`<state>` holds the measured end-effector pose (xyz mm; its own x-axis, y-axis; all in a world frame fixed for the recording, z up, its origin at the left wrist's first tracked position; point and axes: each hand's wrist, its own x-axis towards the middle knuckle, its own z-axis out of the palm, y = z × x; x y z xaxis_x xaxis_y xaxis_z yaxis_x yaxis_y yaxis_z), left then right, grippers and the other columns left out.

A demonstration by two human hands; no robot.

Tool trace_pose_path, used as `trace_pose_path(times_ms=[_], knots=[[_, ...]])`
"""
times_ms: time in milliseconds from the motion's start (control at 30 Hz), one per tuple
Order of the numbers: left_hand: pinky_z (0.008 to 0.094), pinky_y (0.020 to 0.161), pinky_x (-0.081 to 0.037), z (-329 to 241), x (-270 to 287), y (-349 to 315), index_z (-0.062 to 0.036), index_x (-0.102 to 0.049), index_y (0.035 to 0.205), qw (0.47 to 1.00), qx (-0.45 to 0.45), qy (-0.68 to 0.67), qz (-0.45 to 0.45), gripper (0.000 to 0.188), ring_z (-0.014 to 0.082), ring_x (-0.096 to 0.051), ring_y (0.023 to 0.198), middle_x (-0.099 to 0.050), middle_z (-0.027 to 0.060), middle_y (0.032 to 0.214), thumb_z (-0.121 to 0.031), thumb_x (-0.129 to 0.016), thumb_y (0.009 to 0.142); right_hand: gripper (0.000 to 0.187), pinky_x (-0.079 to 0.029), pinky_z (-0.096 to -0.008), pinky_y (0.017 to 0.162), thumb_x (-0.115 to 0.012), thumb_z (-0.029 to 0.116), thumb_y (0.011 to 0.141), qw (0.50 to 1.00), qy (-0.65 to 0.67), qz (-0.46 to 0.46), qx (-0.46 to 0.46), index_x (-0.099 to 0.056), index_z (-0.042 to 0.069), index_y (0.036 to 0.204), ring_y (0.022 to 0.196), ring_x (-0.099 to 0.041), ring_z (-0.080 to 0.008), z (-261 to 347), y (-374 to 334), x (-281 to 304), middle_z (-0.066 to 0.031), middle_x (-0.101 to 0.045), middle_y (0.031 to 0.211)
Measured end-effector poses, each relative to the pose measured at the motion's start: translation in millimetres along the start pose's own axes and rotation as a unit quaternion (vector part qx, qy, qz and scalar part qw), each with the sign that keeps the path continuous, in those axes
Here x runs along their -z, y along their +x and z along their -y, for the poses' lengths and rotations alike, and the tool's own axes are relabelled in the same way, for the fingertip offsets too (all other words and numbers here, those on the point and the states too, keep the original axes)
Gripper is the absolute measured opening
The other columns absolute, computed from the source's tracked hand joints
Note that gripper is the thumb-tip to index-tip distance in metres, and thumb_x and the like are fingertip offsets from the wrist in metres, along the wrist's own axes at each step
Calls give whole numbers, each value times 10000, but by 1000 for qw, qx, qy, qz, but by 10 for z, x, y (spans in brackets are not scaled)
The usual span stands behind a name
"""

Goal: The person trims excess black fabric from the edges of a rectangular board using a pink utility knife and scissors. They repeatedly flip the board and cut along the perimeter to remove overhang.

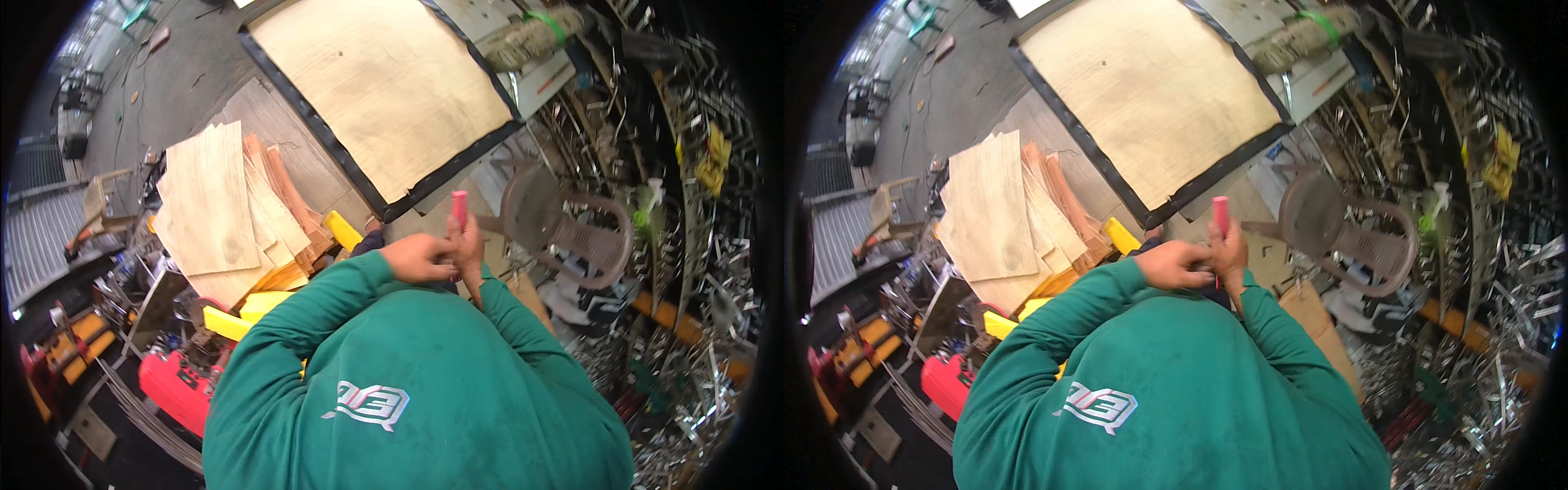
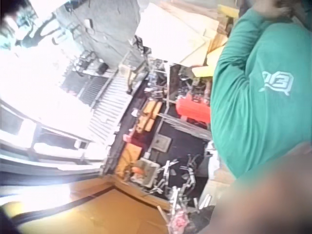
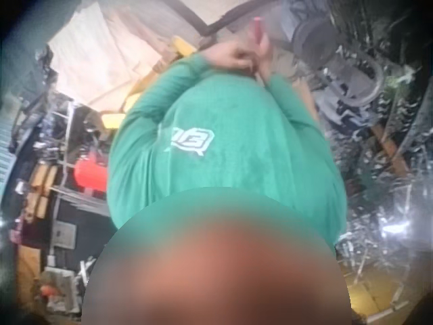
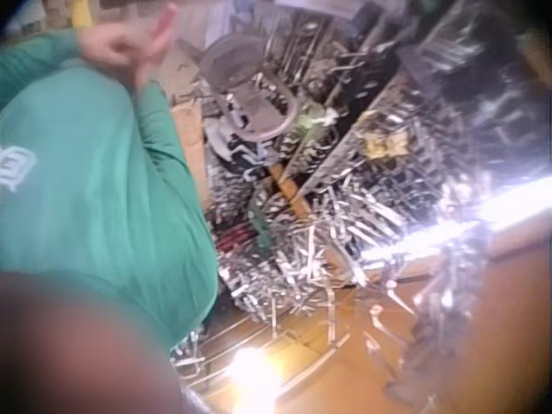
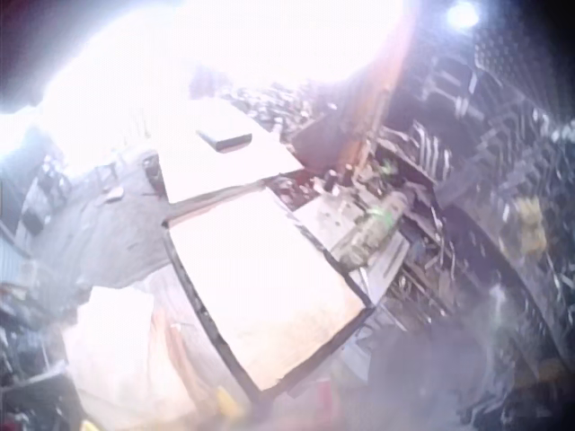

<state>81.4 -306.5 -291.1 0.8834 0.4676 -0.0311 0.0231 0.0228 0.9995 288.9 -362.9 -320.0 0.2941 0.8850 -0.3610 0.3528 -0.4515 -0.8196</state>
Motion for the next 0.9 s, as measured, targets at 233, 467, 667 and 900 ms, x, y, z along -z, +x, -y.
trace_pose_path(times_ms=[233,467,667,900], knots=[[478,1101,-443,1659,781,-1087,-107,-595,1537,665,318,-456,-499,728,241,-609,1352,-682,77,1459,-650,-376,1104,465,-598,-376,552,-783,328,1027,977,-100,-134,128,-618,8,1322,602,-710,-240,458,1219,770,-125,-748,989],[572,1297,-287,1183,1127,-215,-90,-383,1723,664,192,-538,-482,1069,340,-425,1589,-505,155,1707,-877,-445,1001,560,-589,-368,526,-745,416,1046,970,-187,-117,99,-589,-31,1345,637,-718,-255,829,2844,1199,-141,-749,999],[549,1109,-494,-224,867,-481,-30,-478,1623,722,148,-418,-531,1064,278,-606,1301,-627,160,1457,-837,-652,952,489,-468,-331,455,-742,475,1038,985,-157,66,-32,-668,36,1240,611,-629,-165,581,3084,1276,-64,-706,932],[342,738,-569,-2045,409,-113,4,-513,1466,791,150,16,-594,904,188,-675,828,-687,128,976,-630,-856,920,516,-374,-337,472,-778,574,998,959,87,229,-143,-679,106,1191,517,-484,-126,41,2366,996,15,-635,844]])
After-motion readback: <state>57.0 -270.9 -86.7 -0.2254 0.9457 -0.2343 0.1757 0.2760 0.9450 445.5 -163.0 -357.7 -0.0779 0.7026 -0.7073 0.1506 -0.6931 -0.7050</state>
